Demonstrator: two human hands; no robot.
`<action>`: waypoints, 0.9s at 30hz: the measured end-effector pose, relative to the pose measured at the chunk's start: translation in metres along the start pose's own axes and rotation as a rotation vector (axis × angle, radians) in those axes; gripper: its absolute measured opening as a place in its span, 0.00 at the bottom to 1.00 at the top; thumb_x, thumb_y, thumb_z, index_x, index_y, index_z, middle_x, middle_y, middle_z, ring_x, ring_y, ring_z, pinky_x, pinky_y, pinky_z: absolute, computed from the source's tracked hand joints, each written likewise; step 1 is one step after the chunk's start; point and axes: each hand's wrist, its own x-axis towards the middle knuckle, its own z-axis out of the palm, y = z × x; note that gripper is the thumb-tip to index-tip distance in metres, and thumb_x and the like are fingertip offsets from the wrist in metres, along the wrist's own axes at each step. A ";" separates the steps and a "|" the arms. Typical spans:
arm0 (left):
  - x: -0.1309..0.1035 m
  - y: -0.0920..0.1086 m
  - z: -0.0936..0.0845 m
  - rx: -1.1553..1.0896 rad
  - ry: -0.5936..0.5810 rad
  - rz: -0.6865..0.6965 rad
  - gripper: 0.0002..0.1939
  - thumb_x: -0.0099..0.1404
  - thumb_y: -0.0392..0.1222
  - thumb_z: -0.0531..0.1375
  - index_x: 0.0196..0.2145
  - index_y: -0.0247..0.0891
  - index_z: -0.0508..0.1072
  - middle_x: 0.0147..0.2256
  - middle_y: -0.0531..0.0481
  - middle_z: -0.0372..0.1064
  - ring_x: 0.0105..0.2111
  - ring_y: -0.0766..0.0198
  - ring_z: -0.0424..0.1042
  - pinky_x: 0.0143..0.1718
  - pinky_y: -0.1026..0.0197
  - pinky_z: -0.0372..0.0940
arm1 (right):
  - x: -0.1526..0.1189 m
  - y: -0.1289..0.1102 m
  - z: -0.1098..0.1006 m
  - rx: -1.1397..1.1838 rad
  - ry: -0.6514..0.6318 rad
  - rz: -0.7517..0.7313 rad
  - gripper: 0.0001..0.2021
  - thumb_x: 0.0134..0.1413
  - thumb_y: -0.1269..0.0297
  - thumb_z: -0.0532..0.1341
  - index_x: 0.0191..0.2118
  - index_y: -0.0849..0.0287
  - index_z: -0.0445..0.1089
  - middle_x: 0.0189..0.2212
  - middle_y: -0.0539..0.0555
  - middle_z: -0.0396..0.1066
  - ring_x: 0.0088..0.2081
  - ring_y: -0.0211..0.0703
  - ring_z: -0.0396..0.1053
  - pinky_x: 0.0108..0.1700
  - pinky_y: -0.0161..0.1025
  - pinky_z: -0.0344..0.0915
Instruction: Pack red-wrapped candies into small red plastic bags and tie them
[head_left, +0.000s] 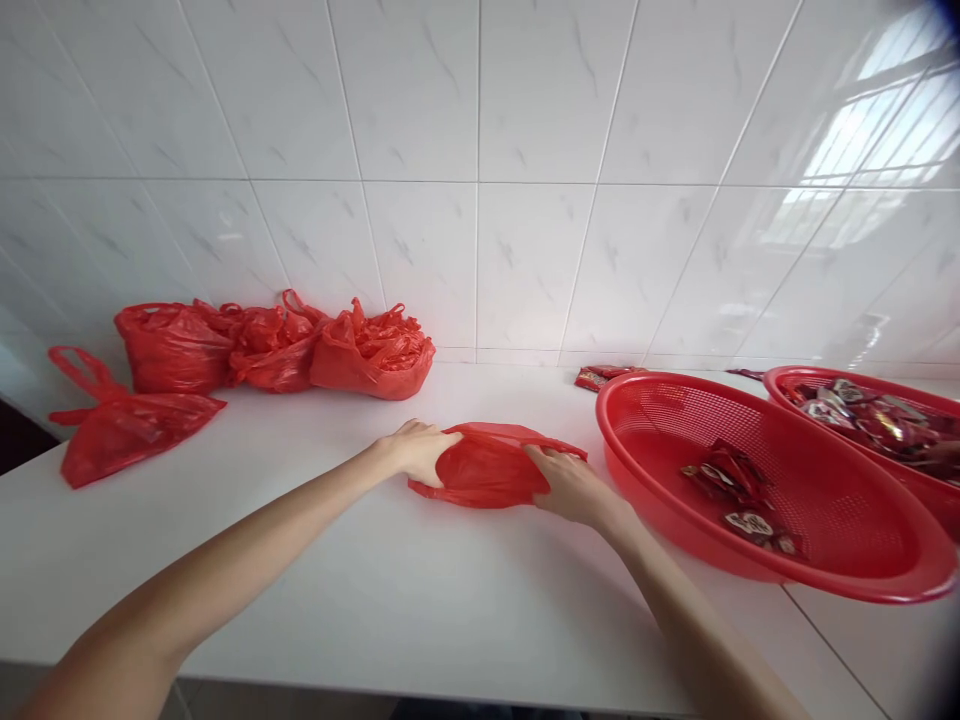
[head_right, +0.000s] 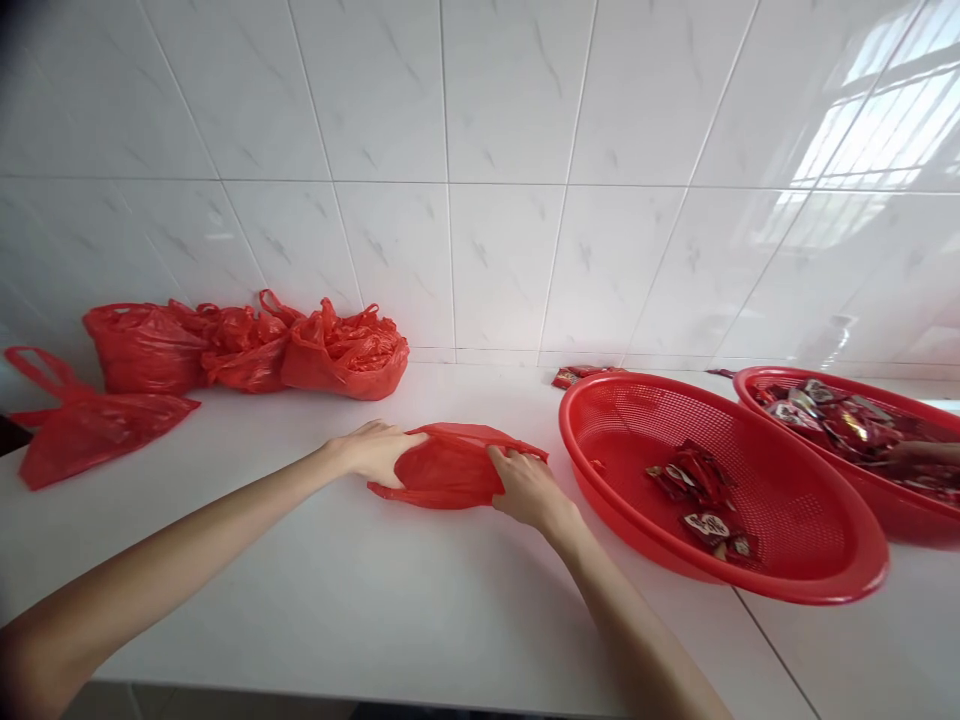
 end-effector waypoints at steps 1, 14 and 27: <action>-0.001 0.003 -0.003 0.006 -0.042 -0.002 0.26 0.50 0.50 0.64 0.47 0.44 0.69 0.31 0.48 0.75 0.29 0.51 0.74 0.33 0.56 0.63 | -0.001 -0.001 -0.001 0.009 -0.011 0.018 0.30 0.50 0.66 0.62 0.60 0.60 0.59 0.45 0.62 0.72 0.44 0.52 0.71 0.33 0.36 0.57; 0.022 0.015 0.007 0.084 0.384 0.393 0.18 0.62 0.26 0.51 0.40 0.41 0.76 0.40 0.44 0.76 0.51 0.52 0.67 0.56 0.46 0.51 | 0.002 -0.005 -0.016 -0.142 0.302 -0.171 0.16 0.58 0.80 0.50 0.39 0.58 0.73 0.30 0.56 0.75 0.42 0.49 0.69 0.46 0.41 0.58; 0.012 -0.004 0.006 -0.007 0.071 0.079 0.20 0.52 0.54 0.65 0.39 0.41 0.75 0.30 0.47 0.75 0.37 0.49 0.75 0.61 0.34 0.46 | 0.014 0.010 0.001 -0.208 0.023 0.106 0.24 0.44 0.55 0.71 0.44 0.64 0.70 0.40 0.63 0.77 0.47 0.56 0.71 0.57 0.47 0.56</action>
